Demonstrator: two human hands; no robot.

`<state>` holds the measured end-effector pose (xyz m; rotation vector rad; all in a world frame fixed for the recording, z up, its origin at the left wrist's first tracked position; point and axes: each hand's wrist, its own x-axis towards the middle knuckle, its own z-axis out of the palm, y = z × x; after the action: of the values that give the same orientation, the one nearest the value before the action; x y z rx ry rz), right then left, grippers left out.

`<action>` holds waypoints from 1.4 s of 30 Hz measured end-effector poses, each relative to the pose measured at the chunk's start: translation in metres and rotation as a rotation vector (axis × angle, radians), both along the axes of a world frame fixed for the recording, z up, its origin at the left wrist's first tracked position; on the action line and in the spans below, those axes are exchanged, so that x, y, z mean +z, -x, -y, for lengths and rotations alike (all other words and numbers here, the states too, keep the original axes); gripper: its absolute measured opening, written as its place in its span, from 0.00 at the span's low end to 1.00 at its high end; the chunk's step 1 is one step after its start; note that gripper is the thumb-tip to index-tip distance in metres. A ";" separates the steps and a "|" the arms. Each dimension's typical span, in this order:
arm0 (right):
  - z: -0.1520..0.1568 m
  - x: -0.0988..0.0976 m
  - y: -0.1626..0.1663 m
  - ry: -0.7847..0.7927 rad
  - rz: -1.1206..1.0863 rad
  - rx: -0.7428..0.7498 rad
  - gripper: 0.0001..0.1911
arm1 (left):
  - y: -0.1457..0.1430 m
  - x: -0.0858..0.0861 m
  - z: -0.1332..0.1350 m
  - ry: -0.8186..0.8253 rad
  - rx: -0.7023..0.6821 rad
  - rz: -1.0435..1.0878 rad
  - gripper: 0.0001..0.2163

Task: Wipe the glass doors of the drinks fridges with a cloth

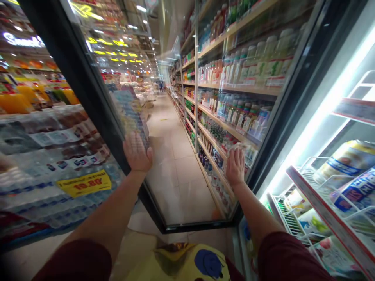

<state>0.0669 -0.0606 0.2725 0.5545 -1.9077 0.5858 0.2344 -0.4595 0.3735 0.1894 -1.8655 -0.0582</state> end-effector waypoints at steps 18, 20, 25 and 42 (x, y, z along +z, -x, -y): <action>0.105 -0.072 -0.096 -0.635 -0.100 0.567 0.29 | -0.001 -0.002 0.000 0.019 -0.003 -0.033 0.34; 0.110 -0.065 -0.095 -0.654 -0.108 0.581 0.30 | -0.001 -0.003 0.000 0.057 0.015 -0.056 0.34; 0.102 -0.016 -0.053 -0.509 -0.074 0.419 0.33 | 0.001 -0.003 0.003 0.058 0.020 -0.032 0.34; 0.010 -0.029 -0.006 0.181 0.043 -0.055 0.34 | -0.002 0.001 -0.002 -0.072 -0.061 -0.002 0.37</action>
<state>0.0731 -0.0709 0.2433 0.3745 -1.8808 0.7316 0.2359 -0.4576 0.3748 0.1819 -1.8680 -0.1674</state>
